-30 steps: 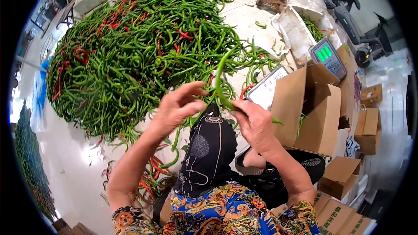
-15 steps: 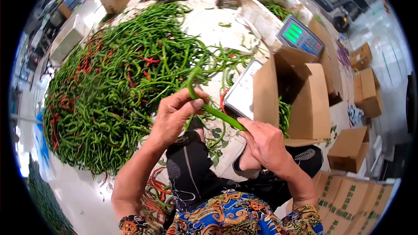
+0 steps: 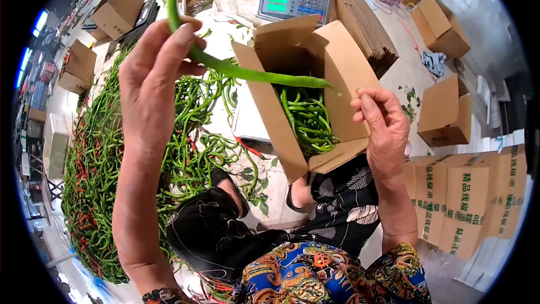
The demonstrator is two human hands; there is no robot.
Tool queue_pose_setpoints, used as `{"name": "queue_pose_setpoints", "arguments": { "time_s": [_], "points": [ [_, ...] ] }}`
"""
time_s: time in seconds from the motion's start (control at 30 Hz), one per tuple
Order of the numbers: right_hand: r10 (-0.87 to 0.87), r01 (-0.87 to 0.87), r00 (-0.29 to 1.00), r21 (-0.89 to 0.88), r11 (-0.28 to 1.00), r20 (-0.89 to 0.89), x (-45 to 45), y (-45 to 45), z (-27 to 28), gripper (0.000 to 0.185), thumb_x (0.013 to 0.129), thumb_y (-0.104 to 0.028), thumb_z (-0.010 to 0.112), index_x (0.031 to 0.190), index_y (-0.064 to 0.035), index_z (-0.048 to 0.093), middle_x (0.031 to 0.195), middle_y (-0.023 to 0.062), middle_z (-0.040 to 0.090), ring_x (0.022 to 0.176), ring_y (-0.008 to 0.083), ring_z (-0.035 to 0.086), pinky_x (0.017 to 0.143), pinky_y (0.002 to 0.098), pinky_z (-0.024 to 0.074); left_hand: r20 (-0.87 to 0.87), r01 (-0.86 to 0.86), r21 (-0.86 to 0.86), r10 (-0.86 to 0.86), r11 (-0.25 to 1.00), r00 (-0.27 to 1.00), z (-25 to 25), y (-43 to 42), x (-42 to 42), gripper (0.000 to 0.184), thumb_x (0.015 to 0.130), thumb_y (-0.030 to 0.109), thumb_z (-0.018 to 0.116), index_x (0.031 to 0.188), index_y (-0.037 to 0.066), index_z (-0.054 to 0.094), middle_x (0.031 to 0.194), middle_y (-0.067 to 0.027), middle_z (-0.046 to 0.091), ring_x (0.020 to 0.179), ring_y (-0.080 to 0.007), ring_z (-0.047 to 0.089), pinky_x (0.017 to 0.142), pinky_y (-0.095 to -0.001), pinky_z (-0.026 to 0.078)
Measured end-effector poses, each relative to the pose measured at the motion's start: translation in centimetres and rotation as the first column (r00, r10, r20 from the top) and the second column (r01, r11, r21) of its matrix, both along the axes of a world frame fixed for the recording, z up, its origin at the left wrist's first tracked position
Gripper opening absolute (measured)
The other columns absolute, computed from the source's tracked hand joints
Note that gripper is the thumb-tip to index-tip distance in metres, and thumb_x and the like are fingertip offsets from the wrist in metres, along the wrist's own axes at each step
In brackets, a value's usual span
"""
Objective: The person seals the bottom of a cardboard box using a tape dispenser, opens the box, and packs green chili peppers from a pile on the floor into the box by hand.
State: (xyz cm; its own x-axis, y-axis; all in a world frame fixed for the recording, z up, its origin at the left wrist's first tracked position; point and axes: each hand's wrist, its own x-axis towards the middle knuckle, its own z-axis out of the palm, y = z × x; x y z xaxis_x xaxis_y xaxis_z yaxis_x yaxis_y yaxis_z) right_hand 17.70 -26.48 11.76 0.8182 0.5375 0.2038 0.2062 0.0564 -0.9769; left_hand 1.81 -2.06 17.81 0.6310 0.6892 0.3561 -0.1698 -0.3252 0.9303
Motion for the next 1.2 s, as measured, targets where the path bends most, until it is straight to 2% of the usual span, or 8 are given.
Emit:
{"name": "queue_pose_setpoints", "arguments": {
  "time_s": [0.2,0.37,0.63,0.77,0.8,0.9,1.0,1.2],
  "points": [
    [-0.035,0.052,0.984,0.093,0.994,-0.174,2.7,-2.4,-1.2,0.015,0.094,-0.009,0.059,0.105,0.0003,0.062,0.086,0.0041,0.065,0.071,0.0043,0.056,0.067,0.0175,0.0457,-0.225,0.169,-0.046,-0.175,0.985,0.958,-3.3,0.0,7.7,0.033,0.097,0.026,0.057,0.113,-0.003,0.062,0.093,-0.007,0.064,0.085,-0.0114,0.062,0.076,-0.0251,0.053],
    [0.035,-0.012,0.968,0.093,0.996,-0.247,2.9,-3.9,-0.6,0.014,0.094,-0.008,0.057,0.105,0.0012,0.061,0.086,0.0065,0.065,0.072,0.0057,0.057,0.066,0.0185,0.0458,-0.545,0.211,-0.153,-0.261,0.965,0.797,-9.7,1.2,13.1,0.03,0.094,0.027,0.061,0.09,-0.003,0.062,0.073,-0.0031,0.059,0.066,-0.01,0.056,0.063,-0.0268,0.052],
    [0.248,-0.242,0.956,0.052,0.969,-0.156,3.7,-4.8,-0.2,0.015,0.093,-0.004,0.058,0.104,0.0055,0.059,0.081,0.0129,0.065,0.065,0.011,0.058,0.06,0.0227,0.0469,-0.993,0.397,0.12,0.104,0.91,0.061,-23.4,-0.9,21.0,0.028,0.084,0.017,0.057,0.104,0.0,0.066,0.109,-0.0259,0.064,0.102,-0.0373,0.065,0.087,-0.0427,0.054],
    [0.256,-0.253,0.948,0.042,0.967,-0.191,3.8,-5.1,0.1,0.016,0.087,0.002,0.064,0.102,0.0035,0.061,0.08,0.0133,0.066,0.063,0.0121,0.059,0.055,0.0222,0.0424,-0.989,0.331,0.061,0.013,0.942,0.147,-27.2,-4.6,21.6,0.032,0.084,0.027,0.059,0.101,0.0,0.064,0.111,-0.0238,0.064,0.107,-0.0426,0.059,0.094,-0.0466,0.049],
    [0.257,-0.252,0.949,0.053,0.966,-0.182,4.1,-5.4,0.2,0.016,0.087,0.002,0.064,0.102,0.0029,0.061,0.079,0.0129,0.066,0.061,0.0115,0.058,0.054,0.0216,0.0411,-0.953,0.4,0.16,0.036,0.903,0.299,-28.2,-3.9,21.4,0.036,0.088,0.03,0.058,0.101,-0.002,0.062,0.101,-0.0214,0.066,0.093,-0.0355,0.066,0.083,-0.0446,0.052],
    [0.238,-0.226,0.955,0.084,0.971,-0.177,4.1,-5.9,0.2,0.016,0.086,0.002,0.064,0.102,0.0014,0.062,0.077,0.0113,0.065,0.058,0.0096,0.056,0.051,0.02,0.0375,-0.647,-0.033,-0.512,-0.36,0.858,0.672,-22.7,0.1,21.5,0.024,0.094,0.023,0.052,0.101,0.001,0.06,0.1,-0.0127,0.063,0.098,-0.0266,0.059,0.082,-0.0451,0.051],
    [0.24,-0.232,0.946,0.061,0.971,-0.22,4.1,-6.0,0.2,0.015,0.086,0.003,0.065,0.101,0.0006,0.063,0.077,0.0095,0.065,0.059,0.0085,0.056,0.051,0.0199,0.0372,-0.611,-0.06,-0.637,-0.456,0.768,0.647,-23.4,0.0,19.6,0.023,0.094,0.021,0.052,0.106,0.003,0.059,0.104,-0.011,0.062,0.104,-0.0265,0.056,0.083,-0.0473,0.05],
    [0.192,-0.156,0.932,0.138,0.978,-0.307,3.4,-5.5,0.4,0.015,0.085,0.003,0.066,0.1,-0.0003,0.064,0.077,0.0085,0.065,0.06,0.0084,0.056,0.052,0.0207,0.0386,-0.742,0.11,-0.396,-0.388,0.912,0.546,-18.3,-0.5,19.1,0.02,0.094,0.023,0.055,0.097,0.004,0.06,0.088,-0.007,0.064,0.085,-0.0185,0.062,0.074,-0.0392,0.057]
  ]
}}
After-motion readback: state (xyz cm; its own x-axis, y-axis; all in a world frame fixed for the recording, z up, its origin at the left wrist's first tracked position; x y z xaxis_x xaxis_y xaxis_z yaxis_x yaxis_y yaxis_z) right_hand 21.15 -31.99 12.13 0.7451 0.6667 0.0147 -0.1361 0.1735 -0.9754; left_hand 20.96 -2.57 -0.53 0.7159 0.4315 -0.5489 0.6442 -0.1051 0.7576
